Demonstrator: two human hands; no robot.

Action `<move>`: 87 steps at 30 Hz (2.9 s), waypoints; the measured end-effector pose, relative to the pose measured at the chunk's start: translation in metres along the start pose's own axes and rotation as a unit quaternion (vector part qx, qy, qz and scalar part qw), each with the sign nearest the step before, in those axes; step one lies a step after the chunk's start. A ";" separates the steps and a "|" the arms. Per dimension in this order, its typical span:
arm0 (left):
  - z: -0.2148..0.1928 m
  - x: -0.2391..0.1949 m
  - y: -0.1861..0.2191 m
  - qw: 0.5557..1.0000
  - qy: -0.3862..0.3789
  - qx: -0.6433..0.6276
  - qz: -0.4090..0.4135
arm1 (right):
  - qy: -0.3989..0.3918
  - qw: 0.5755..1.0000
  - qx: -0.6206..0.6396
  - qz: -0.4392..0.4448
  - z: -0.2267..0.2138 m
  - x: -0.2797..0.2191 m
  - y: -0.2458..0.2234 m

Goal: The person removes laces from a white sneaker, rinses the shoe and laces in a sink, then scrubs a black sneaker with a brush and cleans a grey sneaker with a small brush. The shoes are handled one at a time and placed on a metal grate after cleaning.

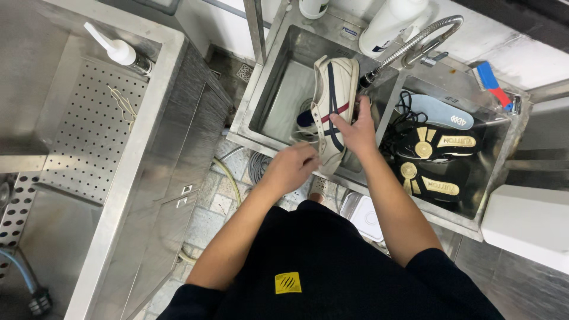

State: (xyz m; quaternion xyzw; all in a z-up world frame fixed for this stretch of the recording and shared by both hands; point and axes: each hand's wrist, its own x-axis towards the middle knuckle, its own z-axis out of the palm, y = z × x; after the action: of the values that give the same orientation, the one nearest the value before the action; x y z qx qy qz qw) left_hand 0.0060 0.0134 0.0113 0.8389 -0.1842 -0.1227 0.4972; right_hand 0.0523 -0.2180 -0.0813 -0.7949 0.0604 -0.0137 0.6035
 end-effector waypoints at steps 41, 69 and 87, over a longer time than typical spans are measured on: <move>0.005 0.015 -0.012 0.973 -0.008 0.180 0.146 | -0.076 0.966 0.160 0.188 -0.006 -0.001 -0.002; -0.026 -0.002 -0.031 0.994 -0.043 -0.004 -0.104 | -0.032 0.985 0.135 0.102 0.031 0.040 0.008; -0.085 -0.031 0.022 0.994 0.031 -0.052 0.088 | -0.019 0.990 0.113 0.084 0.015 0.062 -0.004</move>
State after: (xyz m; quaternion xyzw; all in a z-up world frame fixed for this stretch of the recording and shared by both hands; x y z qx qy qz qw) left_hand 0.0068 0.0846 0.0722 0.7960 -0.2357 -0.0620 0.5541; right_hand 0.1152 -0.2099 -0.0847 -0.7137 0.1131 0.0457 0.6897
